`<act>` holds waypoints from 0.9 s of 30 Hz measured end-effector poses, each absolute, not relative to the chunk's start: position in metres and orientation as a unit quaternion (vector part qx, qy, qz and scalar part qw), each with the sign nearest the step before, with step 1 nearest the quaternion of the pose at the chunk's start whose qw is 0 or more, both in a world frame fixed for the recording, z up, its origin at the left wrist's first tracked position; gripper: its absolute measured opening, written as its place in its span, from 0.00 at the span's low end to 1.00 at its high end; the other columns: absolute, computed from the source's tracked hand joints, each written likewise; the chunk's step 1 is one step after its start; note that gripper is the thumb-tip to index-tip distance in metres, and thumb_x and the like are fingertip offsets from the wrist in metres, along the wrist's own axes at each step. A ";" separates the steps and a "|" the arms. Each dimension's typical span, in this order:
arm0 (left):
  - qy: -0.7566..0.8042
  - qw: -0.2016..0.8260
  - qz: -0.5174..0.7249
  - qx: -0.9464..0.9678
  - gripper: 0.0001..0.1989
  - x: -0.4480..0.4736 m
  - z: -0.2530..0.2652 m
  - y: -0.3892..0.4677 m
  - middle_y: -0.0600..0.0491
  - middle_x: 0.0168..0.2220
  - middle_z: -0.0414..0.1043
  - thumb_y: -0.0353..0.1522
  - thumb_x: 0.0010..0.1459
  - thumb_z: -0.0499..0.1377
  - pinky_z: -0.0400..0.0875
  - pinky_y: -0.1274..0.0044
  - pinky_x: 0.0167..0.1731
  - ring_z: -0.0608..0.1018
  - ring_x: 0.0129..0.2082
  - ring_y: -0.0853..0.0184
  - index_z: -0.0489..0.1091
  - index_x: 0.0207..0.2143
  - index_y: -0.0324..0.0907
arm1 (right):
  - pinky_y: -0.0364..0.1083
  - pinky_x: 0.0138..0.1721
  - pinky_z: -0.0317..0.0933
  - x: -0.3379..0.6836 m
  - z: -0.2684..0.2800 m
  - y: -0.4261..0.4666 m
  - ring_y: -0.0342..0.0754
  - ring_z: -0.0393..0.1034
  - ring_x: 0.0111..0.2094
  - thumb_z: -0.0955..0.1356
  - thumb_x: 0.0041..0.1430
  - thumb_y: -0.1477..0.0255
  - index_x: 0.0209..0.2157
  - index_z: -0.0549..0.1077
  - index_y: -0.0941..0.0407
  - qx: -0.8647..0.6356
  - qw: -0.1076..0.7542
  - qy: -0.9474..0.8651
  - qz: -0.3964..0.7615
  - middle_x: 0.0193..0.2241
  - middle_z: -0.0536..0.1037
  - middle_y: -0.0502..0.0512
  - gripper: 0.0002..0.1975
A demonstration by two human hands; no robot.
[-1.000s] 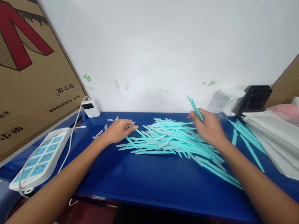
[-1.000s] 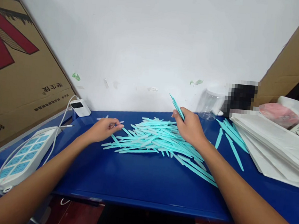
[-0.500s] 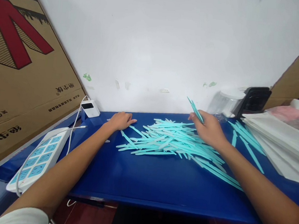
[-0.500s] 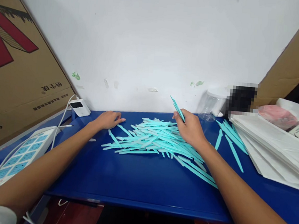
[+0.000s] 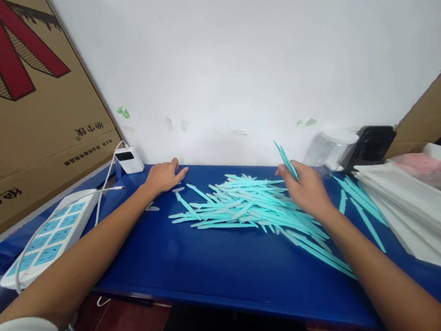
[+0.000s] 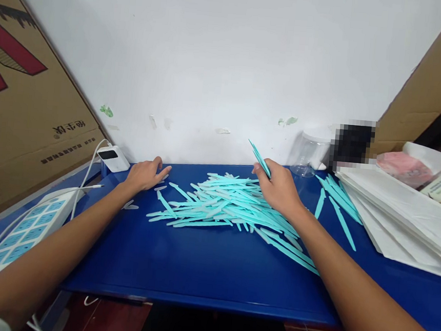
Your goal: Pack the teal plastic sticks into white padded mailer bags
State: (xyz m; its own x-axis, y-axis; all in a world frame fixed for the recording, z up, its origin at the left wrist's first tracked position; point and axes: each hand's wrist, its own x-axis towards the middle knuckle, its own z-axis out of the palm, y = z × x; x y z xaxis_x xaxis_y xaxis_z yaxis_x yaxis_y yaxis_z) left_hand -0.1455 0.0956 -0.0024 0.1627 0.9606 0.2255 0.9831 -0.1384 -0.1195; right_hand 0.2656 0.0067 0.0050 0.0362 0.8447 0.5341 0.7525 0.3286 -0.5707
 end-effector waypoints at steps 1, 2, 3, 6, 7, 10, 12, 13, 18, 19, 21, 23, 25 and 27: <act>-0.654 0.121 -0.043 -0.745 0.36 -0.145 -0.002 0.095 0.37 0.37 0.79 0.59 0.67 0.38 0.66 0.68 0.38 0.80 0.39 0.47 0.69 0.48 0.40 | 0.48 0.32 0.59 0.266 0.005 0.007 0.52 0.71 0.28 0.62 0.69 0.58 0.34 0.77 0.54 -0.578 0.429 -0.692 0.052 0.27 0.79 0.55 0.18; -0.661 0.120 -0.037 -0.740 0.38 -0.145 -0.002 0.095 0.36 0.38 0.79 0.60 0.66 0.37 0.66 0.67 0.39 0.80 0.40 0.46 0.69 0.48 0.39 | 0.47 0.32 0.59 0.266 0.004 0.008 0.52 0.71 0.29 0.62 0.69 0.58 0.34 0.77 0.54 -0.580 0.428 -0.692 0.051 0.27 0.79 0.54 0.19; -0.662 0.115 -0.029 -0.740 0.39 -0.145 -0.001 0.094 0.36 0.38 0.79 0.61 0.66 0.36 0.67 0.67 0.39 0.80 0.40 0.46 0.69 0.48 0.39 | 0.47 0.32 0.59 0.267 0.004 0.008 0.52 0.71 0.29 0.62 0.70 0.58 0.34 0.77 0.54 -0.581 0.425 -0.692 0.052 0.26 0.79 0.54 0.19; -0.647 0.098 -0.006 -0.756 0.42 -0.145 -0.002 0.093 0.36 0.38 0.79 0.63 0.64 0.34 0.67 0.67 0.39 0.80 0.40 0.46 0.70 0.48 0.40 | 0.48 0.32 0.59 0.267 0.002 0.009 0.53 0.72 0.29 0.62 0.69 0.58 0.34 0.77 0.54 -0.583 0.420 -0.693 0.055 0.26 0.79 0.54 0.18; -0.639 0.095 -0.002 -0.763 0.42 -0.145 -0.003 0.091 0.36 0.37 0.78 0.63 0.64 0.34 0.67 0.67 0.39 0.80 0.40 0.46 0.70 0.48 0.40 | 0.48 0.33 0.59 0.267 0.002 0.009 0.53 0.72 0.29 0.62 0.69 0.58 0.34 0.77 0.53 -0.583 0.420 -0.693 0.056 0.27 0.79 0.55 0.18; -0.624 0.095 0.007 -0.776 0.43 -0.147 -0.006 0.087 0.37 0.36 0.78 0.64 0.62 0.35 0.66 0.67 0.37 0.80 0.38 0.46 0.71 0.46 0.40 | 0.48 0.34 0.60 0.266 0.002 0.009 0.53 0.73 0.31 0.62 0.69 0.58 0.34 0.77 0.53 -0.579 0.422 -0.695 0.060 0.29 0.81 0.55 0.18; -0.616 0.095 0.010 -0.782 0.43 -0.149 -0.008 0.086 0.37 0.35 0.78 0.65 0.62 0.36 0.66 0.67 0.36 0.79 0.37 0.46 0.71 0.46 0.40 | 0.48 0.34 0.60 0.266 0.002 0.008 0.54 0.73 0.32 0.62 0.69 0.58 0.34 0.77 0.53 -0.578 0.424 -0.694 0.061 0.30 0.81 0.56 0.17; -0.614 0.093 0.012 -0.784 0.43 -0.150 -0.009 0.085 0.38 0.36 0.78 0.65 0.61 0.36 0.66 0.67 0.36 0.79 0.37 0.46 0.71 0.45 0.41 | 0.48 0.34 0.60 0.266 0.001 0.008 0.54 0.73 0.32 0.62 0.69 0.58 0.34 0.77 0.53 -0.578 0.425 -0.694 0.061 0.31 0.81 0.56 0.18; -0.617 0.082 0.017 -0.782 0.40 -0.157 -0.010 0.092 0.38 0.36 0.78 0.64 0.63 0.38 0.66 0.69 0.36 0.79 0.37 0.48 0.72 0.42 0.41 | 0.49 0.34 0.60 0.267 0.001 0.009 0.54 0.73 0.31 0.62 0.69 0.57 0.34 0.77 0.53 -0.582 0.421 -0.693 0.059 0.29 0.81 0.56 0.18; -0.619 0.078 0.016 -0.781 0.40 -0.159 -0.010 0.094 0.38 0.36 0.78 0.63 0.63 0.38 0.66 0.69 0.36 0.79 0.37 0.49 0.72 0.41 0.41 | 0.49 0.34 0.60 0.267 0.001 0.009 0.54 0.73 0.31 0.62 0.69 0.57 0.34 0.77 0.53 -0.583 0.420 -0.693 0.059 0.29 0.81 0.56 0.18; -0.627 0.067 0.011 -0.776 0.38 -0.163 -0.010 0.097 0.38 0.36 0.78 0.62 0.64 0.39 0.67 0.69 0.37 0.79 0.38 0.49 0.73 0.38 0.41 | 0.49 0.33 0.60 0.267 0.001 0.009 0.54 0.73 0.31 0.63 0.69 0.57 0.34 0.77 0.53 -0.583 0.418 -0.694 0.059 0.29 0.81 0.56 0.18; -0.639 0.060 0.007 -0.767 0.38 -0.167 -0.010 0.099 0.38 0.36 0.78 0.61 0.65 0.39 0.67 0.68 0.37 0.80 0.38 0.49 0.74 0.36 0.41 | 0.48 0.33 0.59 0.267 0.002 0.009 0.53 0.72 0.30 0.63 0.69 0.57 0.34 0.78 0.53 -0.583 0.417 -0.695 0.058 0.29 0.81 0.56 0.18; -0.648 0.061 -0.002 -0.759 0.39 -0.170 -0.010 0.099 0.38 0.37 0.79 0.60 0.66 0.36 0.68 0.68 0.38 0.80 0.40 0.49 0.75 0.36 0.42 | 0.48 0.33 0.59 0.267 0.002 0.008 0.53 0.72 0.30 0.63 0.69 0.58 0.35 0.78 0.53 -0.585 0.417 -0.693 0.060 0.28 0.80 0.55 0.18; -0.660 0.070 -0.026 -0.748 0.41 -0.172 -0.010 0.098 0.38 0.40 0.80 0.59 0.67 0.33 0.69 0.67 0.40 0.80 0.42 0.48 0.76 0.39 0.42 | 0.48 0.32 0.59 0.268 0.003 0.008 0.52 0.73 0.29 0.63 0.69 0.58 0.35 0.78 0.53 -0.590 0.417 -0.689 0.064 0.28 0.80 0.54 0.18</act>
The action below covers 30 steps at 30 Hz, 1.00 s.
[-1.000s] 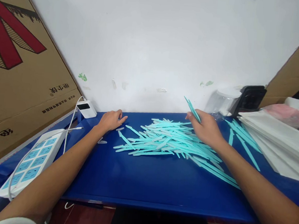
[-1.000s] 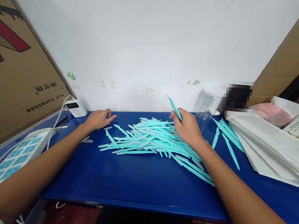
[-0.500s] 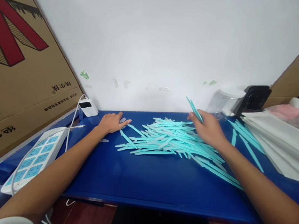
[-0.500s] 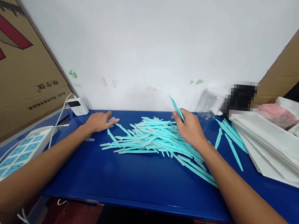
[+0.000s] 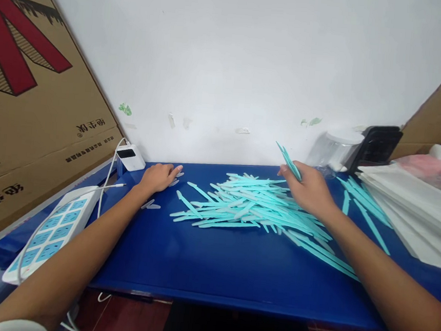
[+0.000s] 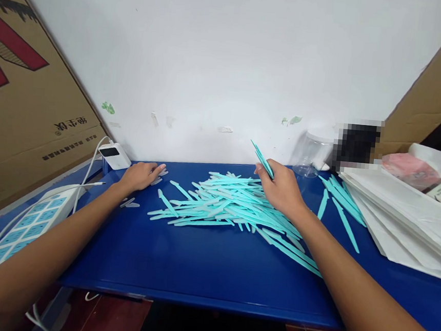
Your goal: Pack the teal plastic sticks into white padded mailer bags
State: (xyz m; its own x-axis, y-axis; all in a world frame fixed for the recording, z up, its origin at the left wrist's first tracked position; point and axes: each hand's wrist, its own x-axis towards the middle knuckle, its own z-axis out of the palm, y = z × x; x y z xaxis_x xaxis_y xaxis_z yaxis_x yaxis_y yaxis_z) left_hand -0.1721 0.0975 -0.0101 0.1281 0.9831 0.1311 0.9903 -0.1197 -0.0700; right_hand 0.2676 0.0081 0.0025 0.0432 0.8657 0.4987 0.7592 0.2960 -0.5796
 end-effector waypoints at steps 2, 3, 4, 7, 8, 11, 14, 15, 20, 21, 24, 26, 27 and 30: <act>-0.682 0.082 -0.054 -0.725 0.41 -0.172 -0.009 0.096 0.38 0.42 0.80 0.58 0.67 0.31 0.70 0.67 0.41 0.81 0.44 0.47 0.75 0.44 0.42 | 0.47 0.32 0.59 0.268 0.003 0.008 0.52 0.73 0.30 0.63 0.69 0.58 0.35 0.78 0.53 -0.590 0.418 -0.687 0.066 0.29 0.81 0.54 0.18; -0.695 0.090 -0.062 -0.711 0.42 -0.170 -0.009 0.095 0.37 0.42 0.80 0.59 0.67 0.31 0.70 0.66 0.42 0.81 0.44 0.46 0.74 0.46 0.41 | 0.47 0.32 0.59 0.268 0.003 0.008 0.52 0.73 0.30 0.63 0.69 0.58 0.35 0.78 0.54 -0.589 0.419 -0.688 0.066 0.30 0.81 0.54 0.18; -0.707 0.099 -0.065 -0.697 0.43 -0.169 -0.008 0.095 0.36 0.42 0.80 0.60 0.66 0.32 0.70 0.65 0.42 0.81 0.44 0.45 0.73 0.49 0.40 | 0.47 0.33 0.59 0.268 0.003 0.008 0.52 0.73 0.30 0.63 0.69 0.58 0.35 0.78 0.54 -0.588 0.420 -0.688 0.064 0.30 0.81 0.54 0.18; -0.732 0.113 -0.047 -0.670 0.50 -0.161 -0.008 0.093 0.33 0.42 0.80 0.66 0.60 0.35 0.70 0.62 0.45 0.80 0.46 0.41 0.68 0.57 0.34 | 0.48 0.34 0.59 0.267 0.002 0.009 0.52 0.73 0.31 0.63 0.69 0.58 0.35 0.78 0.54 -0.590 0.418 -0.688 0.065 0.30 0.81 0.55 0.18; -0.738 0.109 -0.037 -0.665 0.52 -0.159 -0.007 0.093 0.31 0.43 0.79 0.67 0.58 0.36 0.70 0.61 0.45 0.80 0.47 0.40 0.66 0.59 0.33 | 0.48 0.34 0.59 0.267 0.002 0.009 0.52 0.73 0.31 0.63 0.69 0.58 0.35 0.78 0.54 -0.591 0.417 -0.687 0.068 0.31 0.82 0.55 0.17; -0.745 0.078 -0.004 -0.662 0.57 -0.154 -0.008 0.092 0.29 0.46 0.79 0.70 0.54 0.37 0.70 0.59 0.47 0.79 0.49 0.38 0.65 0.61 0.32 | 0.48 0.34 0.59 0.267 0.002 0.008 0.52 0.74 0.32 0.63 0.69 0.59 0.35 0.78 0.53 -0.592 0.414 -0.688 0.072 0.31 0.82 0.54 0.17; -0.738 0.061 0.025 -0.671 0.54 -0.153 -0.011 0.094 0.29 0.48 0.78 0.69 0.56 0.38 0.70 0.58 0.49 0.78 0.51 0.38 0.68 0.58 0.32 | 0.48 0.33 0.59 0.267 0.003 0.008 0.52 0.73 0.30 0.63 0.69 0.58 0.35 0.78 0.53 -0.596 0.409 -0.688 0.067 0.29 0.81 0.54 0.18; -0.732 0.062 0.032 -0.678 0.52 -0.153 -0.012 0.095 0.29 0.49 0.77 0.67 0.58 0.38 0.71 0.59 0.49 0.78 0.51 0.38 0.70 0.57 0.33 | 0.48 0.33 0.59 0.267 0.003 0.008 0.52 0.73 0.30 0.63 0.69 0.58 0.35 0.78 0.53 -0.595 0.410 -0.688 0.064 0.29 0.81 0.54 0.18; -0.680 0.082 0.054 -0.726 0.40 -0.154 -0.016 0.103 0.32 0.49 0.78 0.56 0.68 0.36 0.72 0.60 0.47 0.79 0.50 0.42 0.73 0.54 0.35 | 0.47 0.35 0.60 0.265 0.002 0.008 0.53 0.74 0.33 0.63 0.68 0.59 0.34 0.78 0.54 -0.585 0.408 -0.699 0.057 0.31 0.82 0.55 0.18; -0.671 0.087 0.060 -0.734 0.38 -0.153 -0.016 0.104 0.32 0.48 0.78 0.54 0.69 0.36 0.72 0.60 0.47 0.80 0.50 0.43 0.73 0.54 0.36 | 0.47 0.34 0.60 0.264 0.001 0.008 0.53 0.74 0.32 0.63 0.68 0.59 0.34 0.78 0.54 -0.584 0.404 -0.701 0.058 0.30 0.81 0.55 0.18; -0.642 0.108 0.079 -0.755 0.34 -0.151 -0.018 0.107 0.33 0.47 0.79 0.48 0.72 0.37 0.72 0.61 0.47 0.80 0.49 0.44 0.74 0.53 0.35 | 0.47 0.33 0.59 0.262 0.001 0.007 0.52 0.73 0.30 0.63 0.68 0.59 0.34 0.78 0.54 -0.584 0.393 -0.707 0.062 0.28 0.80 0.55 0.17; -0.626 0.124 0.087 -0.765 0.31 -0.149 -0.019 0.108 0.32 0.46 0.79 0.44 0.73 0.38 0.72 0.62 0.47 0.81 0.48 0.45 0.74 0.52 0.34 | 0.47 0.32 0.59 0.263 0.001 0.007 0.52 0.72 0.29 0.63 0.68 0.59 0.33 0.78 0.54 -0.584 0.394 -0.707 0.063 0.27 0.79 0.54 0.18; -0.621 0.130 0.089 -0.768 0.30 -0.148 -0.019 0.108 0.32 0.46 0.78 0.42 0.73 0.39 0.72 0.62 0.47 0.81 0.48 0.45 0.74 0.52 0.33 | 0.47 0.32 0.59 0.263 0.001 0.008 0.52 0.72 0.30 0.63 0.68 0.59 0.33 0.78 0.54 -0.583 0.397 -0.707 0.061 0.27 0.80 0.54 0.18; -0.619 0.132 0.091 -0.769 0.28 -0.147 -0.020 0.108 0.32 0.46 0.78 0.40 0.73 0.40 0.72 0.62 0.47 0.81 0.48 0.45 0.73 0.52 0.31 | 0.47 0.33 0.59 0.265 0.001 0.008 0.53 0.73 0.31 0.63 0.68 0.59 0.34 0.78 0.54 -0.583 0.403 -0.703 0.060 0.28 0.80 0.55 0.18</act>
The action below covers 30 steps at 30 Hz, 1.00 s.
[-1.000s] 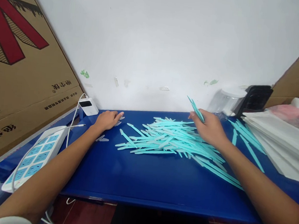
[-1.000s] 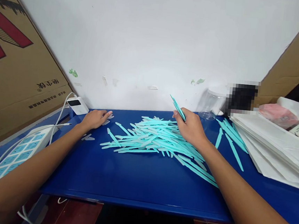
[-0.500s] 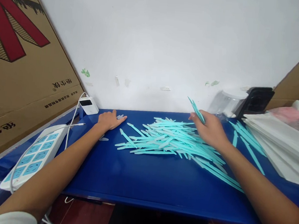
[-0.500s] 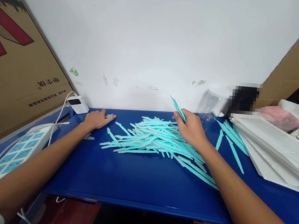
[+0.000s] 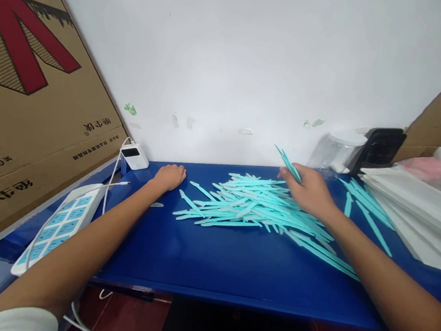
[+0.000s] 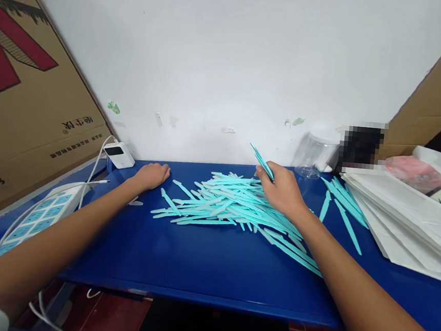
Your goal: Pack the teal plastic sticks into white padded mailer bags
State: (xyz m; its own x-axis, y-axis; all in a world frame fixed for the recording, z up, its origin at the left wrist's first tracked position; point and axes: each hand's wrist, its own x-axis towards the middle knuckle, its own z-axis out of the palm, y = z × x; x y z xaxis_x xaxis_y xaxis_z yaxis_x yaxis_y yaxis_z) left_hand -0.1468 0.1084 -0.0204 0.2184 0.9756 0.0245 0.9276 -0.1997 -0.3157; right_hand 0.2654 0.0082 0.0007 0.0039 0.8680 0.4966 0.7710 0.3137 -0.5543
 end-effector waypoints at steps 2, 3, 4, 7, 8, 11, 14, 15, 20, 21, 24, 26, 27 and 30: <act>-0.620 0.127 0.089 -0.769 0.28 -0.146 -0.021 0.108 0.32 0.45 0.79 0.40 0.73 0.40 0.72 0.62 0.46 0.81 0.47 0.46 0.73 0.52 0.31 | 0.47 0.34 0.59 0.267 0.001 0.009 0.53 0.73 0.31 0.63 0.68 0.59 0.35 0.79 0.54 -0.584 0.406 -0.700 0.061 0.29 0.81 0.55 0.18; -0.620 0.125 0.087 -0.769 0.28 -0.146 -0.021 0.107 0.33 0.44 0.79 0.41 0.73 0.40 0.73 0.63 0.45 0.82 0.46 0.46 0.74 0.52 0.32 | 0.47 0.34 0.59 0.267 0.001 0.009 0.53 0.73 0.31 0.63 0.68 0.59 0.35 0.79 0.54 -0.585 0.407 -0.698 0.062 0.29 0.81 0.55 0.18; -0.622 0.123 0.085 -0.769 0.28 -0.146 -0.022 0.107 0.33 0.43 0.79 0.41 0.73 0.40 0.73 0.64 0.44 0.82 0.45 0.46 0.74 0.51 0.32 | 0.47 0.34 0.59 0.267 0.001 0.009 0.53 0.73 0.31 0.63 0.68 0.59 0.35 0.79 0.54 -0.586 0.408 -0.697 0.061 0.29 0.81 0.55 0.18; -0.626 0.122 0.071 -0.767 0.28 -0.149 -0.024 0.104 0.35 0.42 0.79 0.42 0.74 0.40 0.72 0.66 0.42 0.82 0.43 0.48 0.74 0.49 0.34 | 0.47 0.34 0.59 0.266 0.002 0.009 0.53 0.73 0.31 0.63 0.68 0.59 0.34 0.79 0.55 -0.586 0.410 -0.696 0.060 0.29 0.81 0.55 0.18; -0.627 0.118 0.060 -0.767 0.28 -0.151 -0.024 0.103 0.35 0.41 0.79 0.42 0.73 0.40 0.72 0.67 0.42 0.82 0.42 0.49 0.75 0.48 0.35 | 0.47 0.34 0.59 0.265 0.003 0.008 0.52 0.73 0.31 0.63 0.68 0.59 0.34 0.79 0.55 -0.586 0.410 -0.696 0.061 0.28 0.80 0.55 0.18; -0.622 0.091 -0.007 -0.778 0.27 -0.161 -0.023 0.101 0.38 0.36 0.79 0.43 0.73 0.41 0.69 0.69 0.39 0.82 0.37 0.53 0.75 0.38 0.38 | 0.47 0.33 0.58 0.265 0.006 0.007 0.51 0.71 0.29 0.63 0.68 0.59 0.35 0.79 0.55 -0.589 0.413 -0.691 0.064 0.27 0.79 0.54 0.18; -0.606 0.038 -0.131 -0.783 0.23 -0.170 -0.016 0.099 0.46 0.27 0.74 0.41 0.70 0.45 0.66 0.73 0.34 0.76 0.30 0.60 0.67 0.26 0.42 | 0.47 0.32 0.57 0.267 0.007 0.007 0.51 0.71 0.28 0.63 0.68 0.59 0.35 0.79 0.55 -0.590 0.420 -0.686 0.064 0.26 0.79 0.54 0.18; -0.610 0.002 -0.186 -0.771 0.22 -0.173 -0.012 0.098 0.49 0.24 0.70 0.41 0.69 0.46 0.64 0.74 0.31 0.73 0.27 0.63 0.63 0.24 0.43 | 0.47 0.32 0.57 0.268 0.008 0.007 0.51 0.71 0.28 0.63 0.68 0.58 0.35 0.79 0.55 -0.590 0.423 -0.685 0.062 0.26 0.79 0.54 0.18; -0.556 -0.408 -0.420 -0.590 0.19 -0.181 0.012 0.083 0.61 0.18 0.45 0.40 0.67 0.48 0.47 0.80 0.16 0.50 0.16 0.73 0.51 0.23 0.46 | 0.48 0.32 0.59 0.269 0.007 0.006 0.53 0.72 0.29 0.63 0.68 0.58 0.35 0.79 0.54 -0.588 0.420 -0.689 0.055 0.27 0.80 0.55 0.19; -0.516 -0.480 -0.439 -0.557 0.18 -0.182 0.017 0.079 0.62 0.19 0.43 0.40 0.67 0.49 0.45 0.81 0.15 0.48 0.16 0.74 0.50 0.24 0.45 | 0.48 0.32 0.59 0.268 0.007 0.006 0.53 0.72 0.29 0.63 0.68 0.58 0.35 0.79 0.54 -0.588 0.418 -0.690 0.055 0.27 0.80 0.55 0.19; -0.434 -0.592 -0.458 -0.501 0.17 -0.186 0.028 0.064 0.61 0.20 0.45 0.38 0.65 0.52 0.48 0.83 0.14 0.48 0.16 0.74 0.51 0.24 0.44 | 0.49 0.31 0.59 0.267 0.008 0.005 0.54 0.72 0.28 0.63 0.68 0.57 0.34 0.79 0.54 -0.587 0.416 -0.693 0.051 0.26 0.80 0.56 0.19; -0.422 -0.616 -0.460 -0.480 0.17 -0.186 0.031 0.057 0.60 0.20 0.46 0.36 0.65 0.52 0.48 0.83 0.13 0.48 0.16 0.74 0.52 0.23 0.44 | 0.49 0.31 0.59 0.267 0.007 0.005 0.54 0.72 0.28 0.63 0.68 0.57 0.34 0.79 0.54 -0.586 0.416 -0.694 0.046 0.26 0.80 0.56 0.19; -0.418 -0.621 -0.465 -0.472 0.17 -0.186 0.031 0.054 0.60 0.19 0.46 0.35 0.65 0.51 0.47 0.83 0.13 0.48 0.16 0.74 0.52 0.23 0.44 | 0.49 0.31 0.59 0.267 0.007 0.005 0.54 0.72 0.28 0.63 0.68 0.57 0.33 0.79 0.53 -0.585 0.417 -0.695 0.045 0.26 0.80 0.56 0.19; -0.398 -0.619 -0.502 -0.454 0.16 -0.185 0.027 0.051 0.58 0.19 0.49 0.35 0.64 0.51 0.47 0.82 0.13 0.50 0.16 0.74 0.55 0.23 0.43 | 0.49 0.32 0.59 0.267 0.006 0.006 0.55 0.73 0.29 0.63 0.68 0.57 0.34 0.79 0.53 -0.586 0.413 -0.695 0.049 0.27 0.80 0.56 0.19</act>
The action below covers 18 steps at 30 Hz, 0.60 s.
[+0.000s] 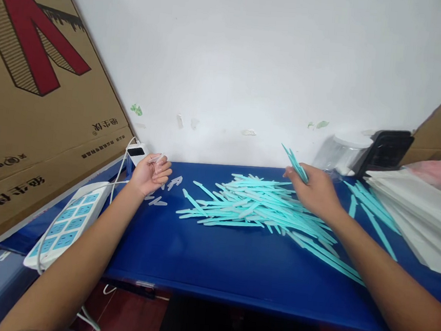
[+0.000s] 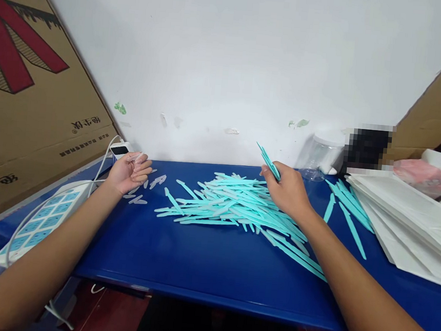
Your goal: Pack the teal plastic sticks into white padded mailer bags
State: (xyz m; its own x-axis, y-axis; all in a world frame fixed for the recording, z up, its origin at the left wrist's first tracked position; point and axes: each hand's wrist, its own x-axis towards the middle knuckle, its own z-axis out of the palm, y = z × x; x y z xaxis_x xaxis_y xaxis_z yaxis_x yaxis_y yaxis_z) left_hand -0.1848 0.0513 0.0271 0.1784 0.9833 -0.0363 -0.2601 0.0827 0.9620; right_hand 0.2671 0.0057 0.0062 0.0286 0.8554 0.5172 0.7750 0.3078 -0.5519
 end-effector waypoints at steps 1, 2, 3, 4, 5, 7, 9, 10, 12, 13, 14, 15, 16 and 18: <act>0.394 0.615 0.515 0.450 0.16 -0.185 0.025 0.052 0.57 0.19 0.52 0.36 0.64 0.51 0.47 0.82 0.14 0.51 0.16 0.73 0.57 0.23 0.43 | 0.49 0.32 0.59 0.267 0.006 0.006 0.55 0.73 0.29 0.63 0.68 0.57 0.34 0.79 0.53 -0.589 0.410 -0.694 0.051 0.27 0.81 0.56 0.18; 0.393 0.610 0.524 0.446 0.15 -0.185 0.022 0.052 0.56 0.20 0.56 0.37 0.64 0.51 0.48 0.81 0.14 0.51 0.16 0.73 0.59 0.24 0.43 | 0.49 0.32 0.59 0.267 0.006 0.006 0.55 0.73 0.30 0.64 0.68 0.58 0.34 0.79 0.54 -0.592 0.407 -0.693 0.053 0.27 0.81 0.56 0.18; 0.397 0.604 0.530 0.443 0.15 -0.186 0.020 0.053 0.55 0.21 0.59 0.37 0.64 0.50 0.48 0.81 0.14 0.52 0.16 0.74 0.61 0.25 0.42 | 0.49 0.32 0.59 0.267 0.006 0.006 0.55 0.74 0.30 0.64 0.68 0.58 0.34 0.80 0.54 -0.595 0.404 -0.693 0.054 0.27 0.81 0.56 0.18; 0.405 0.599 0.531 0.442 0.15 -0.187 0.018 0.054 0.54 0.23 0.61 0.38 0.64 0.50 0.47 0.81 0.14 0.52 0.16 0.74 0.62 0.25 0.42 | 0.49 0.33 0.60 0.266 0.005 0.006 0.55 0.74 0.31 0.64 0.67 0.58 0.34 0.80 0.54 -0.597 0.402 -0.692 0.055 0.28 0.81 0.56 0.18; 0.415 0.593 0.530 0.442 0.15 -0.188 0.017 0.054 0.54 0.23 0.62 0.39 0.65 0.50 0.47 0.80 0.14 0.51 0.16 0.74 0.62 0.26 0.42 | 0.49 0.33 0.60 0.266 0.005 0.006 0.55 0.74 0.31 0.64 0.67 0.58 0.34 0.80 0.54 -0.597 0.403 -0.692 0.055 0.28 0.81 0.56 0.18; 0.431 0.585 0.527 0.441 0.16 -0.191 0.015 0.055 0.55 0.23 0.62 0.39 0.66 0.49 0.48 0.80 0.14 0.50 0.16 0.74 0.61 0.26 0.42 | 0.49 0.33 0.60 0.265 0.005 0.005 0.55 0.75 0.32 0.64 0.67 0.59 0.34 0.80 0.54 -0.594 0.404 -0.693 0.053 0.28 0.81 0.56 0.17; 0.434 0.593 0.525 0.429 0.16 -0.193 0.016 0.056 0.56 0.22 0.58 0.38 0.66 0.49 0.49 0.81 0.14 0.49 0.16 0.74 0.59 0.25 0.43 | 0.49 0.33 0.60 0.265 0.006 0.005 0.55 0.74 0.31 0.65 0.67 0.58 0.34 0.80 0.53 -0.592 0.406 -0.695 0.048 0.27 0.81 0.56 0.17; 0.432 0.602 0.526 0.419 0.16 -0.193 0.018 0.056 0.57 0.21 0.56 0.36 0.66 0.49 0.48 0.81 0.13 0.49 0.15 0.74 0.58 0.24 0.43 | 0.49 0.33 0.60 0.265 0.006 0.005 0.55 0.74 0.30 0.65 0.67 0.58 0.34 0.80 0.53 -0.591 0.406 -0.695 0.046 0.27 0.81 0.56 0.18; 0.440 0.608 0.523 0.404 0.17 -0.193 0.021 0.056 0.58 0.20 0.54 0.34 0.66 0.51 0.45 0.82 0.13 0.50 0.15 0.75 0.53 0.23 0.43 | 0.50 0.33 0.60 0.265 0.006 0.004 0.55 0.74 0.30 0.65 0.67 0.57 0.34 0.80 0.53 -0.592 0.406 -0.695 0.046 0.27 0.81 0.56 0.18; 0.456 0.596 0.523 0.405 0.18 -0.193 0.022 0.054 0.59 0.20 0.53 0.34 0.66 0.52 0.43 0.82 0.13 0.50 0.15 0.75 0.51 0.22 0.44 | 0.50 0.33 0.60 0.266 0.006 0.004 0.55 0.74 0.30 0.65 0.67 0.57 0.34 0.80 0.53 -0.592 0.407 -0.694 0.048 0.27 0.81 0.56 0.18; 0.481 0.568 0.521 0.418 0.20 -0.193 0.023 0.052 0.59 0.20 0.52 0.36 0.66 0.53 0.42 0.82 0.13 0.50 0.15 0.75 0.50 0.22 0.44 | 0.50 0.33 0.61 0.266 0.006 0.004 0.55 0.74 0.30 0.64 0.67 0.57 0.34 0.80 0.53 -0.592 0.408 -0.693 0.050 0.27 0.81 0.56 0.18; 0.515 0.519 0.516 0.446 0.21 -0.193 0.023 0.048 0.59 0.19 0.52 0.38 0.67 0.53 0.42 0.81 0.14 0.51 0.15 0.75 0.50 0.22 0.44 | 0.50 0.33 0.61 0.266 0.006 0.004 0.55 0.74 0.30 0.64 0.67 0.57 0.34 0.80 0.53 -0.591 0.408 -0.694 0.051 0.28 0.81 0.56 0.19; 0.557 0.451 0.498 0.488 0.22 -0.194 0.023 0.043 0.58 0.18 0.52 0.41 0.67 0.54 0.44 0.81 0.14 0.52 0.16 0.74 0.51 0.22 0.44 | 0.50 0.32 0.61 0.266 0.006 0.003 0.55 0.74 0.30 0.64 0.67 0.56 0.34 0.80 0.53 -0.590 0.408 -0.695 0.051 0.27 0.81 0.56 0.19; 0.643 0.250 0.412 0.595 0.24 -0.197 0.020 0.028 0.55 0.18 0.56 0.46 0.67 0.53 0.51 0.79 0.18 0.60 0.18 0.70 0.58 0.21 0.43 | 0.49 0.32 0.60 0.265 0.007 0.003 0.55 0.73 0.29 0.64 0.67 0.56 0.33 0.80 0.53 -0.586 0.407 -0.699 0.048 0.26 0.80 0.56 0.19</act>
